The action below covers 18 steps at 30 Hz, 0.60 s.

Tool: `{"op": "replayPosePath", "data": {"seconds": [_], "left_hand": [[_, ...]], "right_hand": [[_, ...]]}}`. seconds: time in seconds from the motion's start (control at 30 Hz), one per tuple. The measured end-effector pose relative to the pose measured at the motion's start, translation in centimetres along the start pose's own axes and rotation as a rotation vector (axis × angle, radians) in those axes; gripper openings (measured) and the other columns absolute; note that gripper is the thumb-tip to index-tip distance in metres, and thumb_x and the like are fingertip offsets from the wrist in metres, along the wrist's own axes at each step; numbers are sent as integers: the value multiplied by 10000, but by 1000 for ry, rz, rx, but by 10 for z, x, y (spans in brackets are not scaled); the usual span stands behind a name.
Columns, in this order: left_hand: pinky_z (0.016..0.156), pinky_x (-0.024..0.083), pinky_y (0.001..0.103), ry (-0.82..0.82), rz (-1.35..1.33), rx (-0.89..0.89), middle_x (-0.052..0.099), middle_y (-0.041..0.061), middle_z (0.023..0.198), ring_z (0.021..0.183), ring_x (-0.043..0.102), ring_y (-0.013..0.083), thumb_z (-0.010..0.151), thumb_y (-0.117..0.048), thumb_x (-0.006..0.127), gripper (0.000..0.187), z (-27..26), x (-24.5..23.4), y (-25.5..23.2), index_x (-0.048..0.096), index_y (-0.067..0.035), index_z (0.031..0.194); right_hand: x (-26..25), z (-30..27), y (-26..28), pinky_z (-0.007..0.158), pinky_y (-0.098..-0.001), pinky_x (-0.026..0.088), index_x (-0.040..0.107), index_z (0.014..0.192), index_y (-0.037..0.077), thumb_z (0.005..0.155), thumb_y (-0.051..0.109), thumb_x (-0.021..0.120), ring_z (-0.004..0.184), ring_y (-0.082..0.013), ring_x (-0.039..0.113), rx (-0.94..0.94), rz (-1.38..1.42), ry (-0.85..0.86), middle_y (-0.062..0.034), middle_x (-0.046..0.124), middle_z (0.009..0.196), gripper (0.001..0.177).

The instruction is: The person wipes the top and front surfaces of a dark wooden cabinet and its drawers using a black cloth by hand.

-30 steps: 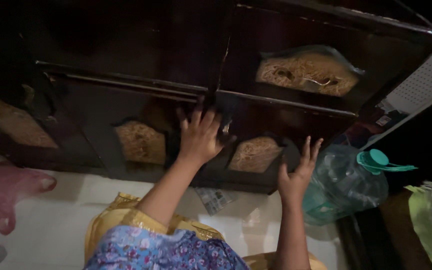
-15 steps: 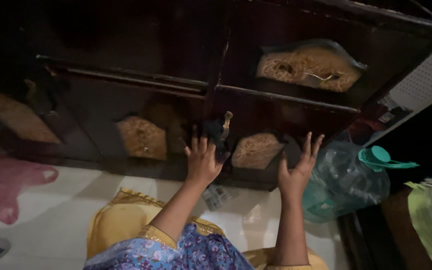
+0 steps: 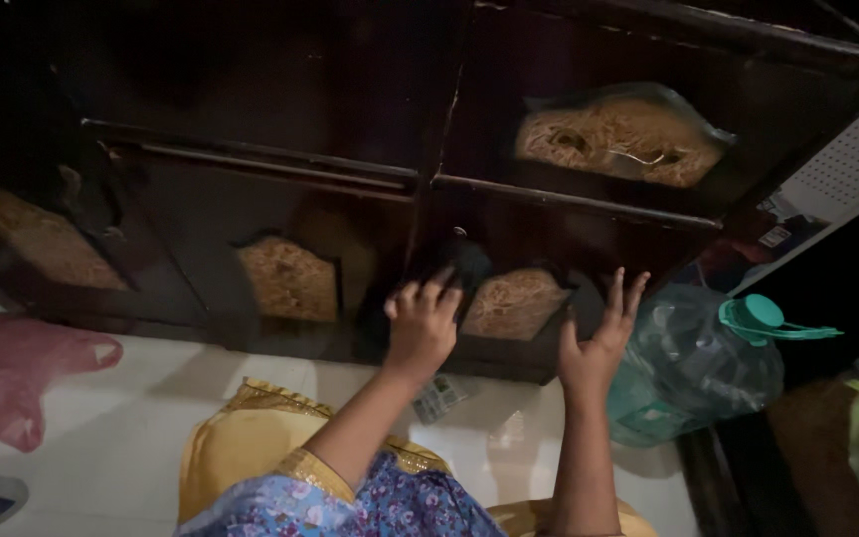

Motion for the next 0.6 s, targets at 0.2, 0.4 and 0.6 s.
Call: {"op": "replayPosePath", "data": {"seconds": [0.2, 0.4, 0.6], "left_hand": [[961, 437, 547, -117, -247, -216, 539, 232, 1242, 1144, 551, 420, 928, -107, 720, 238, 18, -2, 2, 693, -25, 1150], [934, 514, 494, -159, -445, -226, 543, 276, 1224, 1091, 600, 457, 930, -33, 701, 249, 28, -5, 12, 676, 13, 1173], [915, 503, 484, -144, -545, -286, 560, 255, 1211, 1077, 593, 469, 965, -4, 625, 210, 4, -7, 18, 633, 34, 1172]], "right_hand": [[1, 1, 2, 1264, -516, 291, 333, 1649, 141, 922, 50, 698, 1607, -432, 205, 21, 5, 4, -185, 149, 1753, 818], [2, 1, 1, 1282, -519, 284, 331, 1654, 158, 917, 30, 697, 1615, -423, 210, 0, -4, -8, -167, 143, 1759, 833], [3, -1, 0, 1283, -512, 289, 320, 1661, 158, 927, 36, 699, 1616, -429, 211, 12, 7, -15, -177, 139, 1762, 836]]}}
Point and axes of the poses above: each hand's wrist, its own z-axis towards the middle knuckle, its own x-axis out of the palm, y = z × x, the point moved 5 cm from there along z, towards the middle knuckle
